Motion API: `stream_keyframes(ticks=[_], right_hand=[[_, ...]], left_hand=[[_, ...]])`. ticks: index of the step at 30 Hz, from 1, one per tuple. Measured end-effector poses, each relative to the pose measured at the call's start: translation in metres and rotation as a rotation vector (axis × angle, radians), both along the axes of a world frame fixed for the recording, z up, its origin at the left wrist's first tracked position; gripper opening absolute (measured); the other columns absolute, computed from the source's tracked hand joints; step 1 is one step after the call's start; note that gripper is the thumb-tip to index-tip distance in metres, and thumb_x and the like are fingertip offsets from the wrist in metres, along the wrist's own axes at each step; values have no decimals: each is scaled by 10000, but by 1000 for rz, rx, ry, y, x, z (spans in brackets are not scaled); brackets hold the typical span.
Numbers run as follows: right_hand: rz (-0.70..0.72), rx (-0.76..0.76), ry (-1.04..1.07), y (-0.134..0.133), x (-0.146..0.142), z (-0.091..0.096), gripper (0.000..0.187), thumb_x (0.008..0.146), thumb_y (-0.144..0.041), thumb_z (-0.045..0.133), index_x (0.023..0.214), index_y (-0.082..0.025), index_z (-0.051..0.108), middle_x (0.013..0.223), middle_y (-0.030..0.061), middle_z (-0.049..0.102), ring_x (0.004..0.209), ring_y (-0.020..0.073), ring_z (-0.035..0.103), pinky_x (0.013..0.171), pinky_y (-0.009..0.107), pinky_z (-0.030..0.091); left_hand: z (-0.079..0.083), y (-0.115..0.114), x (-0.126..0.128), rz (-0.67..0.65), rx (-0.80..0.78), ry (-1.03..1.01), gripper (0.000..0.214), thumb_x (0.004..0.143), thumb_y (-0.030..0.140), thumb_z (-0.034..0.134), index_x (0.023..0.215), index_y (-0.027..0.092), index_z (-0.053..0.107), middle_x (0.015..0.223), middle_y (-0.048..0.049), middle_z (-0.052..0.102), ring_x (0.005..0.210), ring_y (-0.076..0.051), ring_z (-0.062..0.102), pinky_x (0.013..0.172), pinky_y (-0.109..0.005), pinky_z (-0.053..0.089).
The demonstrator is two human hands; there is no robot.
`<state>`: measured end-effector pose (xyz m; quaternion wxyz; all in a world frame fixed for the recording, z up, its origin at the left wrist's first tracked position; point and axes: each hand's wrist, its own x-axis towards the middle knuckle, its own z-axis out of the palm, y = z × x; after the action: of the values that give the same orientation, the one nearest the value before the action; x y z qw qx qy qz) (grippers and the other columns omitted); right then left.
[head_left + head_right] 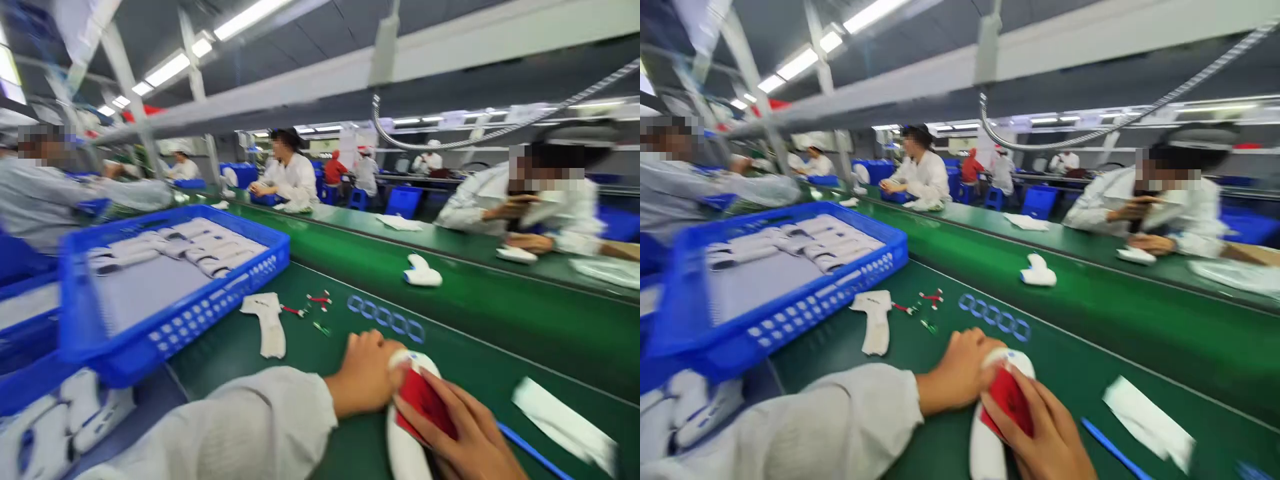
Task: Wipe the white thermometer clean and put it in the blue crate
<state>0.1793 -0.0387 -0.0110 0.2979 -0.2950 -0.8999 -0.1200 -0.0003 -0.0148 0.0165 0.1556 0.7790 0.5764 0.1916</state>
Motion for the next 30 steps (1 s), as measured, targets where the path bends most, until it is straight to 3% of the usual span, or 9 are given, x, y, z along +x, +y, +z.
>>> stream_keyframes(ticks=[1, 5, 10, 15, 21, 26, 30], right_hand=[[-12, 43, -33, -9, 5, 7, 487, 800, -164, 403, 1210, -424, 443, 1237, 44, 429, 1006, 235, 502, 696, 341, 541], [-32, -23, -124, -18, 0, 22, 432, 808, -99, 388, 1145, -320, 543, 1228, 118, 412, 1058, 264, 439, 726, 385, 523], [-76, -106, -100, -16, -5, 23, 462, 779, -41, 425, 1139, -304, 548, 1238, 132, 391, 1078, 290, 401, 782, 466, 487], [-43, -172, -105, -26, -3, 24, 450, 802, -50, 401, 1149, -302, 535, 1249, 137, 358, 1097, 290, 375, 786, 460, 486], [-50, -232, -35, -15, -6, 26, 462, 807, -53, 406, 1166, -324, 509, 1269, 94, 332, 1111, 276, 348, 838, 481, 440], [-154, -325, 191, -23, 12, 34, 597, 737, -52, 399, 1292, -266, 347, 1316, 92, 289, 1155, 281, 320, 913, 528, 356], [-282, -529, 477, -28, 23, 33, 589, 785, -190, 448, 1330, -271, 241, 1295, 63, 350, 1175, 246, 342, 981, 483, 311]], left_hand=[[0, 1, 0, -6, -1, -22, 380, 865, 419, 269, 1118, 273, 512, 983, -69, 530, 934, -234, 475, 798, -403, 351], [-1, 3, 2, -52, -4, -68, 402, 879, 431, 236, 1123, 257, 504, 966, -59, 515, 938, -221, 465, 805, -380, 334], [-1, 2, 1, -65, 0, -55, 394, 886, 390, 232, 1136, 245, 500, 943, -58, 514, 901, -214, 471, 776, -365, 336], [-6, 5, 2, -54, 7, -55, 408, 884, 424, 227, 1135, 251, 498, 933, -50, 511, 907, -217, 469, 785, -373, 324], [-9, 7, 2, -64, -5, -65, 379, 882, 383, 247, 1138, 256, 498, 938, -51, 510, 913, -214, 467, 782, -372, 320], [-8, 8, -1, -31, -18, -121, 420, 867, 457, 264, 1177, 248, 456, 956, -41, 506, 945, -203, 461, 829, -375, 314], [-6, 9, -4, 26, -23, -153, 482, 825, 517, 332, 1166, 207, 472, 994, -61, 490, 972, -223, 431, 868, -403, 293]])
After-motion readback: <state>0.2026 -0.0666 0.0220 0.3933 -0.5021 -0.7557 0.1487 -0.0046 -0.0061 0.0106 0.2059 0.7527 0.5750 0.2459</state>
